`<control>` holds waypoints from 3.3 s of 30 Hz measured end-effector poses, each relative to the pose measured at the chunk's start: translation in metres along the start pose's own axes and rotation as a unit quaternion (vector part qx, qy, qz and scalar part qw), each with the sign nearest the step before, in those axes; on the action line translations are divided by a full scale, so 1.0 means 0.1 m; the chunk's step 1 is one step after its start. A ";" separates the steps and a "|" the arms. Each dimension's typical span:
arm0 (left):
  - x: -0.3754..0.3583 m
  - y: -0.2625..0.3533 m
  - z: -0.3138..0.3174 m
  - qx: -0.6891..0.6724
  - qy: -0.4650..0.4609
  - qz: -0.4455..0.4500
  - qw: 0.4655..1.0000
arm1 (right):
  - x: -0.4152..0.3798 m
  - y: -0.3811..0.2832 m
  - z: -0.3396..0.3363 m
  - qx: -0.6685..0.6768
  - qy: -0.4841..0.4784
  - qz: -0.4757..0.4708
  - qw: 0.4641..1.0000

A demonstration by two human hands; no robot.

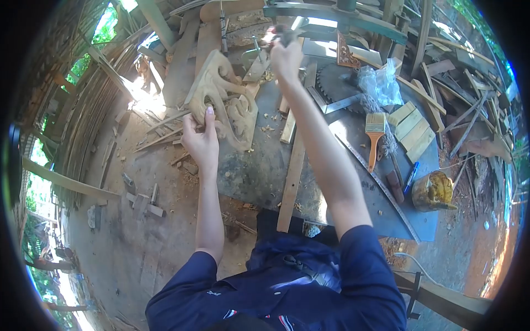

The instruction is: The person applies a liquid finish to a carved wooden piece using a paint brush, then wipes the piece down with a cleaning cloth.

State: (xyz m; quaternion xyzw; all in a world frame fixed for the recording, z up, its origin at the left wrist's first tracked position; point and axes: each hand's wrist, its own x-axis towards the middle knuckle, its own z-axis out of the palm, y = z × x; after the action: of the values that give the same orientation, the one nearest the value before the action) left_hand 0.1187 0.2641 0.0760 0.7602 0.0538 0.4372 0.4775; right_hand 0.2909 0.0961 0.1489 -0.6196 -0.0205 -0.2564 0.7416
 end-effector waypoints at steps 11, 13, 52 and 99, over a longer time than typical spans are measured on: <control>-0.07 -0.03 -0.15 0.032 -0.082 0.061 0.994 | -1.07 0.51 0.37 0.008 -0.367 -0.082 0.927; -0.10 -0.01 -0.20 0.005 -0.070 0.031 0.997 | -0.88 1.12 0.37 -0.063 -0.353 -0.076 0.931; -0.52 -0.21 -0.23 -0.082 -0.067 0.003 0.994 | -0.69 1.08 -0.09 -0.440 -0.336 -0.125 0.823; -0.03 -0.01 -1.21 0.009 -0.058 -0.008 0.998 | -0.97 0.01 0.72 -0.171 -0.527 -0.084 0.828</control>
State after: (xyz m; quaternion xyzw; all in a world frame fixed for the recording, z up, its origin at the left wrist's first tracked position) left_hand 0.0304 0.3456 0.0934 0.7878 0.0362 0.3884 0.4767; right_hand 0.2282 0.1976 0.1309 -0.7734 -0.4163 0.0488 0.4756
